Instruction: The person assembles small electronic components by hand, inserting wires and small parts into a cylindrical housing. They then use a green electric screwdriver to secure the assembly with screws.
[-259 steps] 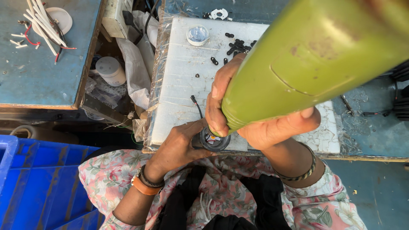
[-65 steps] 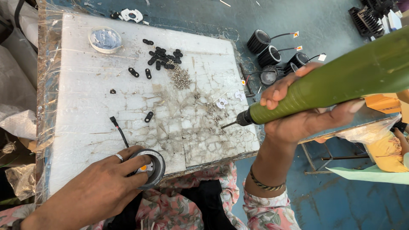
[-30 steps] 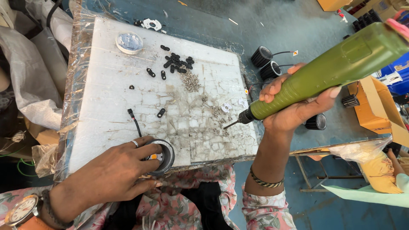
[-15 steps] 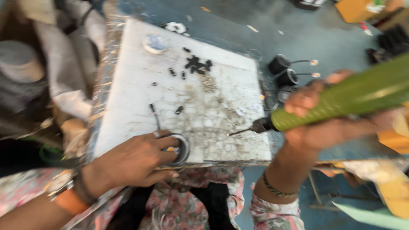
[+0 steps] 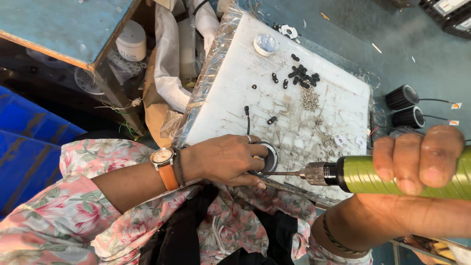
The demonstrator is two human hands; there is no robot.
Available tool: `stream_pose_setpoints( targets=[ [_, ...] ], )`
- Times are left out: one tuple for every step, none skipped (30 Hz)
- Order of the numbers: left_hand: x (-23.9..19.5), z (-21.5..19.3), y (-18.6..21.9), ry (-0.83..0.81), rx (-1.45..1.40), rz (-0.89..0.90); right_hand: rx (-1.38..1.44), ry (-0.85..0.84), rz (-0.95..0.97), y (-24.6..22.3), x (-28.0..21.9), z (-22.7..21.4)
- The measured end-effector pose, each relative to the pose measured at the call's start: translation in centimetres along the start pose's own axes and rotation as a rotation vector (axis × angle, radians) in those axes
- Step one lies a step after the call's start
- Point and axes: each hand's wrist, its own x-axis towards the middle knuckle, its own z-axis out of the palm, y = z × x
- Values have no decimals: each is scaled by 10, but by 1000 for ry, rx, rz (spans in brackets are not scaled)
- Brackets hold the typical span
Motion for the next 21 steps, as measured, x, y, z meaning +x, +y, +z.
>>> stream_pose_setpoints(
  targets=[
    [0,1,-1,29,5,29,5,5,2,1,3,2],
    [0,1,-1,57,8,61,-1,9,-4,1,5,5],
    [0,2,-2,41,14,47,-1,11,-6,0,7,8],
    [0,2,-2,25,18,33,-14,14,-10,-2,7,10],
    [0,3,-3,9,22,18,-18,13,-10,-1,9,10],
    [0,3,-3,12,33,28,-16,18,-6,-1,9,11],
    [1,4,-3,16,44,37,-19,21,-7,-1,10,10],
    [1,4,-3,20,54,46,-21,24,-8,-1,10,10],
    [1,4,-3,23,52,45,-28,26,-14,-1,10,8],
    [2,5,-3,25,51,43,-31,24,-18,-2,10,7],
    [2,5,-3,27,50,41,-34,22,-22,-2,11,6],
    [2,5,-2,17,51,27,-32,16,-24,-2,11,5],
    [2,5,-1,6,52,13,-28,3,-21,-2,11,4],
    [3,4,-1,-4,53,-1,-24,-9,-17,-3,11,4],
    [3,4,0,0,51,7,-17,-29,-9,-3,11,3],
    [3,4,0,3,50,14,-14,-39,-4,-3,12,3],
    [3,4,0,6,48,21,-11,-50,0,-2,12,3],
    [3,4,1,14,46,22,-12,-52,0,-2,13,3],
    [3,3,1,22,44,22,-14,-55,-3,-1,15,3],
    [3,3,1,29,40,23,-16,-57,-6,0,16,4],
    [3,3,2,24,37,17,-19,-60,-13,2,19,4]
  ],
)
